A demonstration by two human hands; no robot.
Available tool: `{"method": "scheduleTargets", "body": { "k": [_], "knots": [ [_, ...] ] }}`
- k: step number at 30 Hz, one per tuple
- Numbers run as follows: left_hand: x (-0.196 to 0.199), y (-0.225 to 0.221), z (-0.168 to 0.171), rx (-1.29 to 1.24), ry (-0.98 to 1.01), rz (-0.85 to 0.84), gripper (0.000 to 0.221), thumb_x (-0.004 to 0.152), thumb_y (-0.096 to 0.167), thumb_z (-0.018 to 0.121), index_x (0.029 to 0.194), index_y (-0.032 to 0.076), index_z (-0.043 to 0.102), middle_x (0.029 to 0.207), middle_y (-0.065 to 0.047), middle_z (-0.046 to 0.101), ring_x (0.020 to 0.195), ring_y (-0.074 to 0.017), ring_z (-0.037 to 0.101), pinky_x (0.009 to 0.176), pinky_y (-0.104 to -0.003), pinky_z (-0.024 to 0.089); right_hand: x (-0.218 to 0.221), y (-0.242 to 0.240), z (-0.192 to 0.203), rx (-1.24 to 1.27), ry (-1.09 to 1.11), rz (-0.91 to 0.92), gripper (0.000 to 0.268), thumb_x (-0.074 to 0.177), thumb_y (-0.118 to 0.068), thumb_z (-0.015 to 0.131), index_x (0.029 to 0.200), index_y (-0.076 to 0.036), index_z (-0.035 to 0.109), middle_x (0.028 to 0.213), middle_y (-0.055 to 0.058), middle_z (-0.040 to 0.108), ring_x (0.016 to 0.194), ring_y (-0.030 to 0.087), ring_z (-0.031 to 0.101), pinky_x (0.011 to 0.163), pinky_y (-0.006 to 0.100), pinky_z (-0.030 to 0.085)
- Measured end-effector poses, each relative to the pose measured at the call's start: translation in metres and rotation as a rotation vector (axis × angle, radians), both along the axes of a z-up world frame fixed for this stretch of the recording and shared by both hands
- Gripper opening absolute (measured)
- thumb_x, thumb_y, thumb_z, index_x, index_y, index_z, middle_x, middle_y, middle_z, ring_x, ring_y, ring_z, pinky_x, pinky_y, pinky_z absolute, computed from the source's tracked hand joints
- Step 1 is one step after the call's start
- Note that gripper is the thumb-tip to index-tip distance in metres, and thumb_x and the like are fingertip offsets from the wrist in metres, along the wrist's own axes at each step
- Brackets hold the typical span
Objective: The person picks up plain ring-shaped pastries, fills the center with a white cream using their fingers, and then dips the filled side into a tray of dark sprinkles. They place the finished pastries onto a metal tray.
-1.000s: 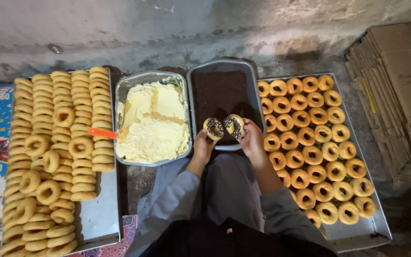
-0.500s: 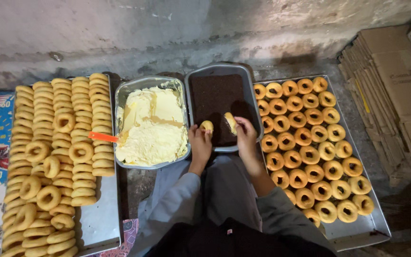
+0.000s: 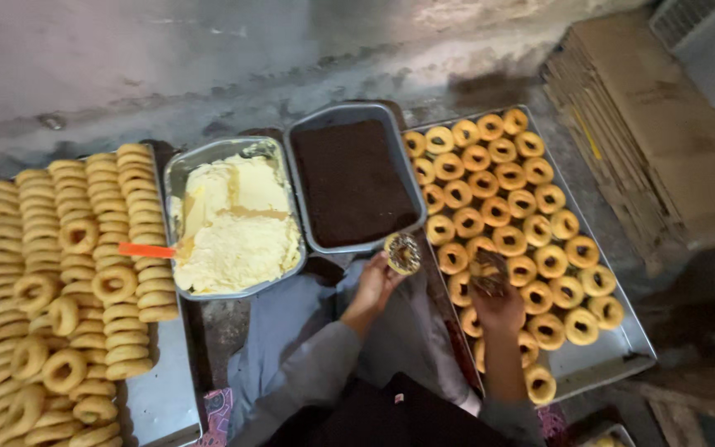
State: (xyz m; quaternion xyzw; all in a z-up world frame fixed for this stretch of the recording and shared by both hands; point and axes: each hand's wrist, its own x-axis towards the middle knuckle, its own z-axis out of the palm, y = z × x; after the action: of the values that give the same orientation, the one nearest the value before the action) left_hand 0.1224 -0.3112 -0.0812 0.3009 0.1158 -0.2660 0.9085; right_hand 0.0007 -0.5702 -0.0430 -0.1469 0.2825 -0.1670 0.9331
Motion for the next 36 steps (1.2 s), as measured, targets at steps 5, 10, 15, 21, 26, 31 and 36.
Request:
{"method": "scheduleTargets", "body": {
  "k": [5,10,15,21,26,31,36],
  "knots": [
    [-0.058,-0.050,-0.022,0.026,0.134,-0.251,0.035,0.106,0.023,0.042,0.127,0.000,0.057,0.120,-0.017,0.070,0.108,-0.0304,0.070,0.098,-0.048,0.059,-0.099,-0.042,-0.002,-0.053,0.114,-0.220,0.046,0.098,-0.024,0.045,0.136,-0.001,0.057,0.139,0.019,0.062,0.129,0.039,0.058,0.111,0.061,0.043],
    [-0.106,-0.098,-0.044,0.119,0.128,-0.406,0.034,0.104,0.019,0.044,0.125,-0.001,0.062,0.116,-0.017,0.071,0.102,-0.0298,0.074,0.094,-0.045,0.063,-0.142,-0.049,0.003,-0.081,0.066,-0.174,0.047,0.100,-0.019,0.043,0.140,0.001,0.055,0.144,0.020,0.059,0.137,0.038,0.053,0.117,0.060,0.041],
    [-0.131,-0.139,-0.052,0.359,0.058,-0.466,0.030,0.107,0.027,0.050,0.121,0.005,0.065,0.106,-0.012,0.070,0.090,-0.0264,0.072,0.077,-0.042,0.064,-0.146,-0.026,0.018,-0.044,0.087,-0.178,0.044,0.100,-0.021,0.045,0.138,0.001,0.051,0.141,0.019,0.058,0.135,0.039,0.051,0.117,0.062,0.037],
    [-0.129,-0.143,-0.053,0.616,-0.217,-0.424,0.026,0.107,0.022,0.054,0.114,0.003,0.069,0.093,-0.017,0.070,0.070,-0.0240,0.070,0.058,-0.038,0.060,-0.129,0.007,0.040,-0.045,0.125,-0.038,0.048,0.095,-0.020,0.047,0.140,-0.004,0.050,0.143,0.015,0.057,0.135,0.037,0.051,0.116,0.060,0.038],
    [-0.117,-0.127,-0.050,0.848,-0.632,-0.255,0.025,0.096,0.008,0.056,0.116,0.006,0.070,0.092,-0.009,0.073,0.077,-0.0183,0.067,0.066,-0.032,0.052,-0.113,0.027,0.038,0.011,0.087,0.035,0.049,0.096,-0.022,0.050,0.140,0.001,0.050,0.144,0.021,0.056,0.134,0.040,0.051,0.115,0.059,0.040],
    [-0.104,-0.048,-0.011,0.288,-0.563,0.145,0.033,0.113,0.005,0.046,0.143,0.006,0.061,0.112,-0.003,0.061,0.096,-0.0146,0.054,0.083,-0.025,0.049,-0.088,0.051,0.029,-0.014,0.055,0.145,0.051,0.094,-0.019,0.052,0.142,-0.002,0.052,0.145,0.018,0.056,0.134,0.037,0.052,0.113,0.058,0.042],
    [-0.085,0.135,0.061,1.366,-0.788,0.574,0.050,0.099,-0.003,0.052,0.147,-0.008,0.038,0.149,-0.028,0.047,0.142,-0.0394,0.045,0.121,-0.044,0.032,-0.054,0.080,0.014,0.049,0.017,0.287,0.047,0.094,-0.019,0.058,0.137,-0.001,0.054,0.140,0.019,0.059,0.130,0.038,0.055,0.113,0.058,0.042]
  ]
}}
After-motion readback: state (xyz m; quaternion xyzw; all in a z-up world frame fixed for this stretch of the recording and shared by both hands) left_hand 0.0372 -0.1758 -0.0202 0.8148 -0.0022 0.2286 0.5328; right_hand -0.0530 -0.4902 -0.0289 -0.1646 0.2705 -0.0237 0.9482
